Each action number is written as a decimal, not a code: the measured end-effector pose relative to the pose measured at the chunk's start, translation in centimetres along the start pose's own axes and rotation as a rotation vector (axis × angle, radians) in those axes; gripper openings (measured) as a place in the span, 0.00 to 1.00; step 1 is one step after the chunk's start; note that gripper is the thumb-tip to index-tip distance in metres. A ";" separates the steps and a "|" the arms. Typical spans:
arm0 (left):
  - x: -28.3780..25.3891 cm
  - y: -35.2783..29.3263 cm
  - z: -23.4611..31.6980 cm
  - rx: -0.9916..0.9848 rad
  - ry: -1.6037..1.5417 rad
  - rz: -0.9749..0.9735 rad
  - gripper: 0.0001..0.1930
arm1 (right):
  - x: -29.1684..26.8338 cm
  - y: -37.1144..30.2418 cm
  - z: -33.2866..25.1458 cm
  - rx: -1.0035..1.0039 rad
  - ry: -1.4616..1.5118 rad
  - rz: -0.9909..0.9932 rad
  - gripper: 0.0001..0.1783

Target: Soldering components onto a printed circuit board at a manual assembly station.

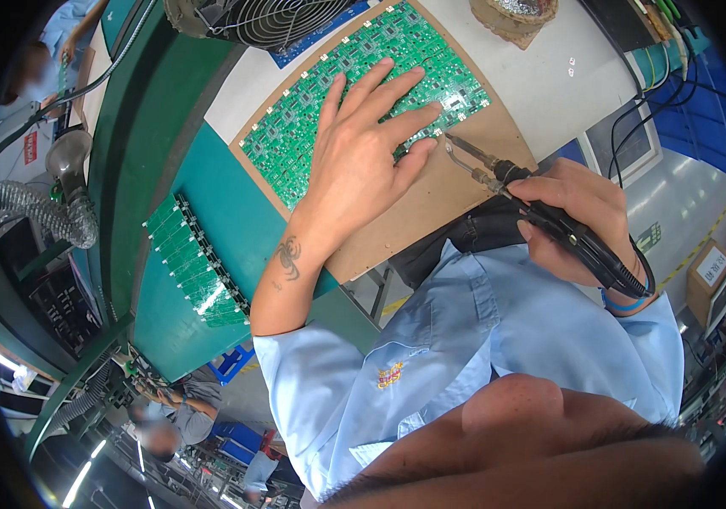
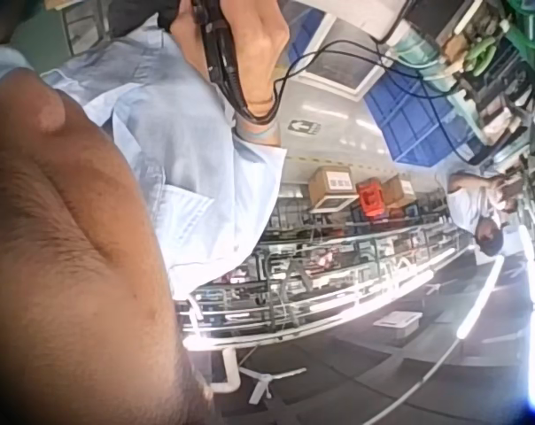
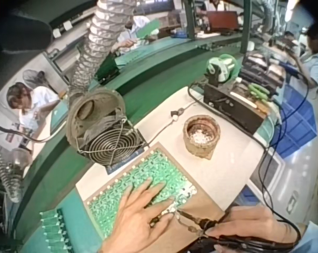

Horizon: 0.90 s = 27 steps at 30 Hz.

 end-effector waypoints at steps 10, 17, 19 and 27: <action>-0.2 -0.1 0.2 -0.006 -0.014 -0.003 0.17 | -3.7 1.2 2.4 -0.056 -0.009 0.261 0.22; -0.3 0.1 0.4 -0.016 -0.014 -0.023 0.19 | -4.9 1.7 6.5 -0.037 -0.024 0.587 0.20; -0.3 0.2 0.4 -0.018 -0.014 -0.024 0.18 | -5.4 1.4 6.3 -0.059 -0.029 0.649 0.20; 0.1 0.0 0.0 0.015 -0.016 -0.004 0.18 | -4.9 0.8 6.4 0.039 -0.034 0.562 0.20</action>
Point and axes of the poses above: each hand's wrist, its own y-axis towards the middle knuckle, its own x-axis out of the palm, z = x × y, the point moved 9 cm from there along y, towards the middle knuckle, and after that the axes turned 3 degrees about -y, right-handed, at the moved point
